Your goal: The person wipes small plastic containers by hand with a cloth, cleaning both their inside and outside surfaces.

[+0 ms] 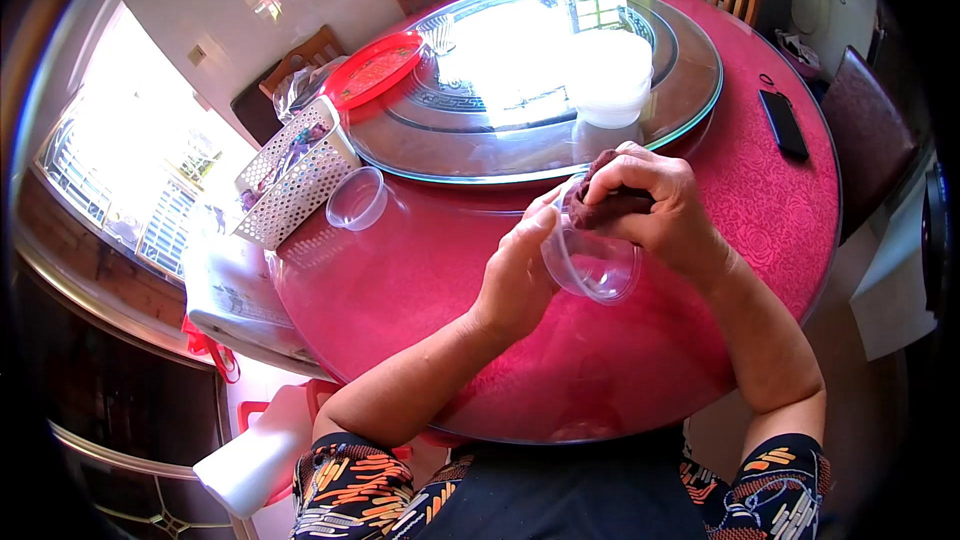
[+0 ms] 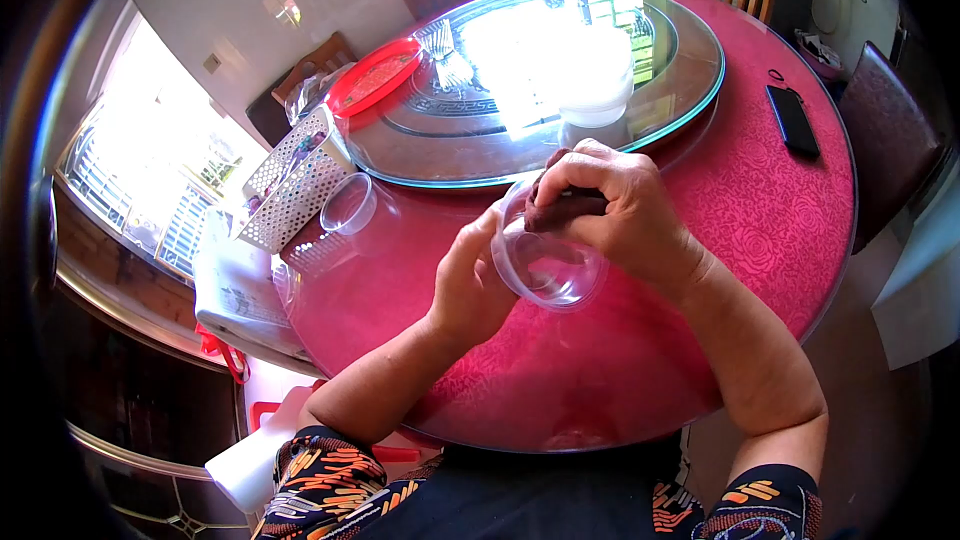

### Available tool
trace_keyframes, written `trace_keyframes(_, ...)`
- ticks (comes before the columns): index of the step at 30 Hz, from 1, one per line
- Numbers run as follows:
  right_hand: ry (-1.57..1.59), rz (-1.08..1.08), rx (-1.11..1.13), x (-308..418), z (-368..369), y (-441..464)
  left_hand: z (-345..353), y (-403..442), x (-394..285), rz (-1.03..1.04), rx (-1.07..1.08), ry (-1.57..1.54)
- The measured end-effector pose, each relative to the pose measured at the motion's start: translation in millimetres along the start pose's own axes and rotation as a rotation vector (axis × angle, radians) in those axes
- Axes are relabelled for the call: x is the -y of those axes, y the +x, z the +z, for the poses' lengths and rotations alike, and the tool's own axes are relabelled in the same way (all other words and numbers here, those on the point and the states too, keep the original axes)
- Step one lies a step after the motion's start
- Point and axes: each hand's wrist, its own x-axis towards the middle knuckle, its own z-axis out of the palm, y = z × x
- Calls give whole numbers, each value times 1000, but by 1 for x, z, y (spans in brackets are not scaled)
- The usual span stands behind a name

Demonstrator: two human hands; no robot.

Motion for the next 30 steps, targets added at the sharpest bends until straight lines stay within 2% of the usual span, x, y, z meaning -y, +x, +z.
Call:
trace_keyframes(3, 45, -49, 37, 3, -4, 0, -6, 5, -5, -180, 99, -203)
trace_keyframes(6, -239, -261, -5, 3, -2, 0, -31, 13, -3, -407, 277, -269)
trace_keyframes(8, -389, -387, -54, 0, 3, 1, -31, 11, 6, -364, 189, -274)
trace_keyframes(13, -459, -400, -89, 2, 7, 1, -8, 2, 7, -196, 18, -175)
trace_keyframes(14, -456, -393, -95, 3, 7, 2, -10, 1, 7, -191, 44, -170)
trace_keyframes(16, -311, -295, -106, -5, 9, 2, -15, -1, 6, -184, 97, -160)
trace_keyframes(18, -141, -182, -88, -7, 8, 0, -15, 0, 8, -163, 35, -92)
trace_keyframes(21, 152, 112, -93, -6, 11, -2, -10, -3, 5, -118, -39, -14)
trace_keyframes(22, 273, 274, -52, -4, 8, -2, -8, -3, 4, -102, -59, 8)
trace_keyframes(25, 401, 409, 4, -11, 0, -1, -10, 0, 8, -67, -71, 88)
trace_keyframes(28, 232, 164, -16, -19, 2, -2, -14, 2, -1, -160, 72, 27)
trace_keyframes(30, 66, -2, 9, -13, -2, 0, -24, 8, -5, -224, 206, -130)
